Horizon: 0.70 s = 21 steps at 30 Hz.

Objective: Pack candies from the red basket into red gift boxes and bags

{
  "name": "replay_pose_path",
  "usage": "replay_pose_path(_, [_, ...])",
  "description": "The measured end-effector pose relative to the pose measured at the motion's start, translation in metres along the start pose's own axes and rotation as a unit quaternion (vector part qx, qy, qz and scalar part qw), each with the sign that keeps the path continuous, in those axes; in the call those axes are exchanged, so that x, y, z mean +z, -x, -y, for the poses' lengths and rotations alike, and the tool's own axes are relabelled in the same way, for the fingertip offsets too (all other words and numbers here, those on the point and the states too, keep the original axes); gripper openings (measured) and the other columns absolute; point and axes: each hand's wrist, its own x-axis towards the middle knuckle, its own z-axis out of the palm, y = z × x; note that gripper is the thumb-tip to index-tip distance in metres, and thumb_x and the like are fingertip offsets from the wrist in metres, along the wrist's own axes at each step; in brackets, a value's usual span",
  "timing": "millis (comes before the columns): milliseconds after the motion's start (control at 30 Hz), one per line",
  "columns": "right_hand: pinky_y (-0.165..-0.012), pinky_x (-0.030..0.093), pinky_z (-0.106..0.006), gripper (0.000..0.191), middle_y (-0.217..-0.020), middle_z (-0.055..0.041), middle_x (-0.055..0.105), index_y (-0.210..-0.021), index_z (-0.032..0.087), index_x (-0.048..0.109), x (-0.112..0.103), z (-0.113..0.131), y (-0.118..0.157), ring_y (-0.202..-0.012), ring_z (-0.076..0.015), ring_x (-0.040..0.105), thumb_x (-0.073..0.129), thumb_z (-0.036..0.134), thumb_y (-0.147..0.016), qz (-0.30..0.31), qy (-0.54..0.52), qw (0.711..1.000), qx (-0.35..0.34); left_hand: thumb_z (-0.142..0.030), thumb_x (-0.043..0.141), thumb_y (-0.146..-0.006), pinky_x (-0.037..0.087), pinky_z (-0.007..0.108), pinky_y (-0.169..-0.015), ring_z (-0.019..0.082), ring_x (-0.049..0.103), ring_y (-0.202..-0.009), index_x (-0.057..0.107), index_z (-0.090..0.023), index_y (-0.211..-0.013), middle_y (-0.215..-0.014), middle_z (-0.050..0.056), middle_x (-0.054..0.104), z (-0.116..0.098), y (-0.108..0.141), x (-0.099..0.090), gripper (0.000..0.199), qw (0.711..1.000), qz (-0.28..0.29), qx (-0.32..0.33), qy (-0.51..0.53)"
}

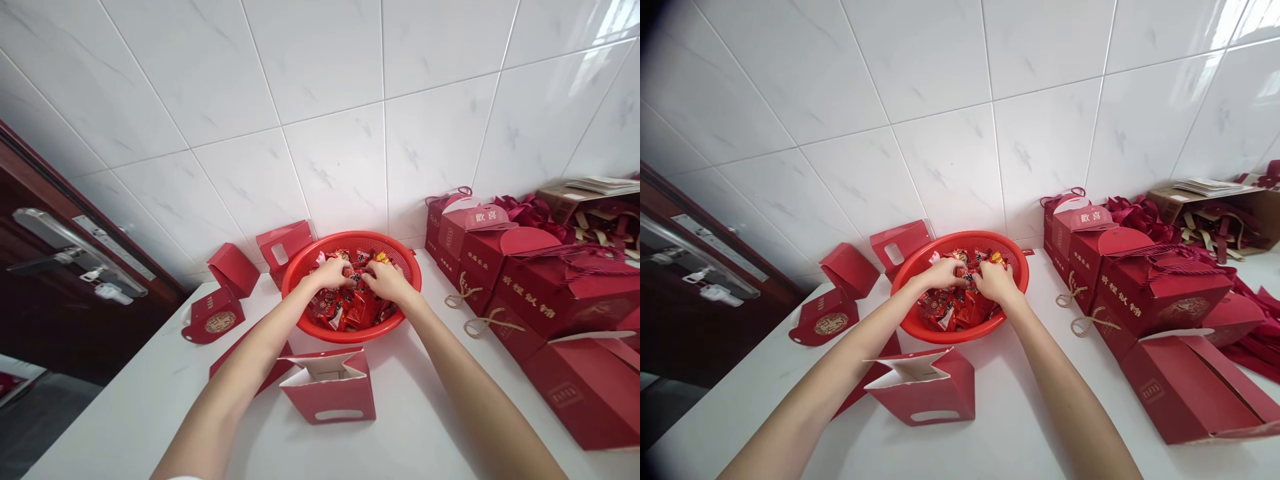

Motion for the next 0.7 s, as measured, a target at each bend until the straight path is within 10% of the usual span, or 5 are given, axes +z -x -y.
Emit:
replay_pose_path(100, [-0.084, 0.048, -0.033, 0.029, -0.097, -0.0108, 0.074, -0.101, 0.016, 0.066, -0.003, -0.005, -0.003, -0.094, -0.0232, 0.068, 0.045, 0.035, -0.097, -0.048, -0.149, 0.988, -0.012, -0.035, 0.077, -0.069, 0.049, 0.030, -0.080, 0.020, 0.065, -0.087, 0.064, -0.017, -0.088, -0.089, 0.002, 0.071, -0.006, 0.011, 0.001, 0.029, 0.975, -0.103, 0.053, 0.191])
replay_pose_path(300, [-0.056, 0.045, -0.024, 0.031, -0.073, -0.0003, 0.065, -0.076, 0.018, 0.059, -0.003, -0.017, -0.004, -0.060, -0.0119, 0.056, 0.069, 0.048, -0.075, -0.063, -0.496, 0.864, -0.067, -0.041, 0.082, -0.066, 0.052, 0.033, -0.083, 0.020, 0.065, -0.090, 0.064, -0.014, -0.101, -0.097, 0.004, 0.070, -0.021, 0.030, 0.003, 0.048, 0.920, -0.119, 0.073, 0.366])
replay_pose_path(700, [-0.062, 0.051, -0.025, 0.026, -0.074, -0.0009, 0.065, -0.075, 0.021, 0.056, -0.005, -0.017, -0.005, -0.068, -0.0144, 0.060, 0.068, 0.044, -0.075, -0.168, -0.506, 0.845, -0.030, -0.045, 0.051, -0.092, 0.053, 0.033, -0.085, 0.022, 0.068, -0.092, 0.073, -0.013, -0.100, -0.099, 0.009, 0.076, -0.006, 0.021, 0.006, 0.040, 0.901, -0.186, 0.032, 0.390])
